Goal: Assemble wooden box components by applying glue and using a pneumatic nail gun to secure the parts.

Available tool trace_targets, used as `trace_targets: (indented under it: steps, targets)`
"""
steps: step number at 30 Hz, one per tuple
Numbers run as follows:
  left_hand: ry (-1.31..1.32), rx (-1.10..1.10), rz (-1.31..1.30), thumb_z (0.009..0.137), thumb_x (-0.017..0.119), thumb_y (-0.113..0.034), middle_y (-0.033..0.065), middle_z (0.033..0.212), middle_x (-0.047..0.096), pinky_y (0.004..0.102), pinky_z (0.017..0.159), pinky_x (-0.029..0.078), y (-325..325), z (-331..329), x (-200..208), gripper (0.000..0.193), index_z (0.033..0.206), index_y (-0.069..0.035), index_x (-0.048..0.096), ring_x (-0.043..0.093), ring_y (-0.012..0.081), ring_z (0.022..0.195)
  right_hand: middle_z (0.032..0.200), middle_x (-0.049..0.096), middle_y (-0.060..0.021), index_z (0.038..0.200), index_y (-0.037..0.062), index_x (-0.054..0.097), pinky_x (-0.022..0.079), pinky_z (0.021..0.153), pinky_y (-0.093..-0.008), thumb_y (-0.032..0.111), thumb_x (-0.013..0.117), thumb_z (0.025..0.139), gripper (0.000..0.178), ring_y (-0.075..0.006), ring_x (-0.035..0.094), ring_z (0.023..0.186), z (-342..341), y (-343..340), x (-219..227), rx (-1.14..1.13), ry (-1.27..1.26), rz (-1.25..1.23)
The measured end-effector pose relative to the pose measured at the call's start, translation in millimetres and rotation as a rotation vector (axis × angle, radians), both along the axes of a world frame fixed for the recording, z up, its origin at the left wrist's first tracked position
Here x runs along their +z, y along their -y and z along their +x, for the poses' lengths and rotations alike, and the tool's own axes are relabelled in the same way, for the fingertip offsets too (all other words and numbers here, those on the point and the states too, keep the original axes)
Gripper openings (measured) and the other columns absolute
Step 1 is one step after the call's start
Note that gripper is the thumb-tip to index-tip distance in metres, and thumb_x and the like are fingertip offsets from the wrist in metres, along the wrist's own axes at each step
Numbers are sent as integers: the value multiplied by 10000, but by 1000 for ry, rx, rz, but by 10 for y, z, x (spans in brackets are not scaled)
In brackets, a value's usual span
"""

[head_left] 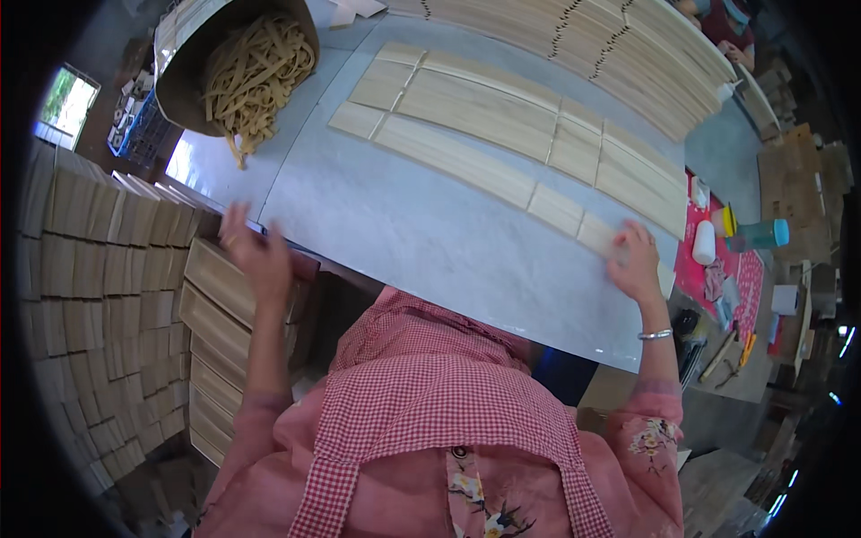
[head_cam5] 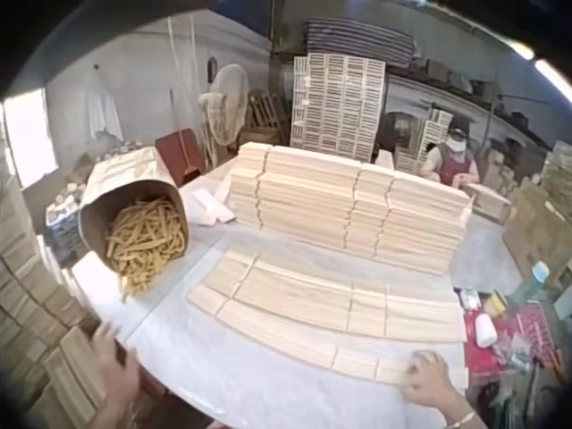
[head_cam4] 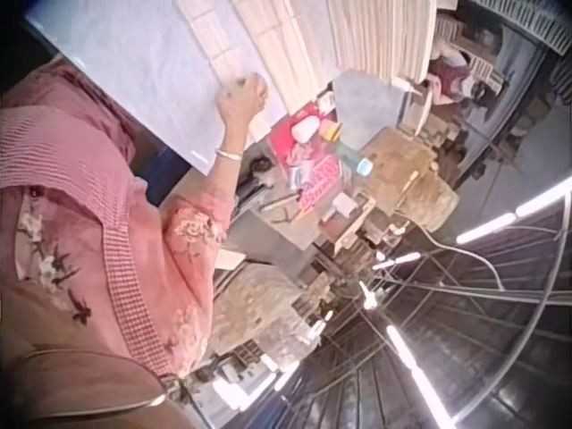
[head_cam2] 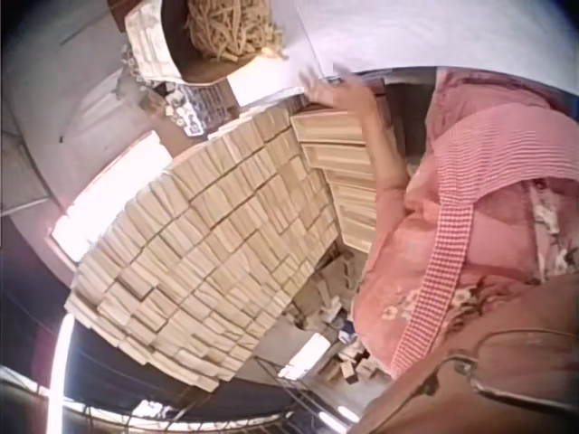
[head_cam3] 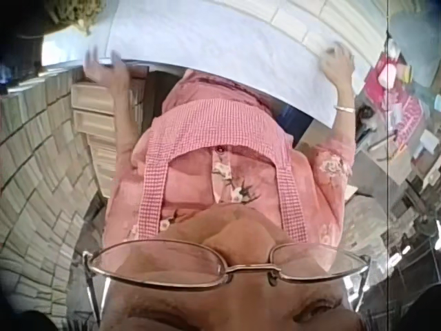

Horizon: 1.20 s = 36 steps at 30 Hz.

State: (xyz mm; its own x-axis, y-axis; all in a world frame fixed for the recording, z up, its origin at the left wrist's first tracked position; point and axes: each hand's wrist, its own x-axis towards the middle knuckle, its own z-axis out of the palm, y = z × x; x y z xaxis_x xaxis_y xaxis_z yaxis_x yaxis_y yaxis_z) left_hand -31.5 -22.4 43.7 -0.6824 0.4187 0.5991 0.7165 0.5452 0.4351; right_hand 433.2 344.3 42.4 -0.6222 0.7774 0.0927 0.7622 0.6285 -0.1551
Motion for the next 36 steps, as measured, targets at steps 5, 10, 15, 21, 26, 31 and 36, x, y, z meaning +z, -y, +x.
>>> trace_targets:
  steps: [5, 10, 15, 21, 26, 31, 36]
  targets:
    - [-206, -430, -256, 800, 552, 40, 149, 1504, 483, 449, 1119, 385, -1299, -267, 21, 613, 1401, -80, 539, 463, 334, 1381, 1299, 565, -131, 1131, 68, 622, 463, 973, -403, 73, 676, 740, 395, -350, 550, 1151, 1, 180, 213, 47, -48, -192]
    - [-454, -486, -667, 882, 509, -13, 115, 1403, 568, 454, 1048, 442, -1709, -740, 80, 449, 1324, -75, 559, 539, 313, 1299, 1147, 607, -118, 1107, 67, 627, 481, 921, -405, 123, 689, 802, 317, -331, 579, 1040, 119, 98, 454, 56, 107, -129]
    - [-157, -570, -1178, 922, 516, -104, 118, 1263, 645, 464, 946, 489, -1713, -695, 856, 316, 1227, -35, 565, 601, 351, 1151, 969, 634, -134, 1117, 55, 618, 513, 796, -396, 146, 676, 853, 285, -354, 618, 888, 96, -128, 643, -76, 84, -144]
    - [65, -620, -902, 908, 557, -117, 147, 1139, 689, 474, 870, 513, -1474, -253, 779, 190, 1072, -31, 597, 626, 396, 1036, 915, 689, -171, 1130, 58, 628, 515, 689, -477, 147, 625, 892, 254, -393, 657, 761, -288, -28, 569, -219, -8, 138]
    - [183, -668, -777, 870, 571, -121, 178, 1089, 690, 470, 844, 520, -1520, -101, 301, 276, 1119, -14, 619, 631, 397, 993, 906, 714, -174, 1102, 53, 657, 516, 679, -469, 102, 617, 874, 237, -384, 654, 734, -566, 297, 495, -182, -84, 50]
    - [368, -730, -442, 813, 600, -111, 194, 1048, 690, 428, 758, 541, -1666, -411, -56, 447, 1251, -18, 586, 665, 345, 846, 897, 712, -168, 1086, 41, 668, 516, 672, -435, 69, 635, 853, 237, -361, 635, 708, -800, 684, 501, -48, -235, -250]
    - [855, -740, -494, 842, 596, -76, 146, 1043, 670, 341, 662, 540, -1601, 37, 351, 388, 1229, -47, 590, 602, 234, 713, 883, 665, -121, 1048, 43, 655, 499, 697, -380, 75, 701, 835, 221, -298, 609, 737, -1087, 1074, 458, 201, -367, -348]
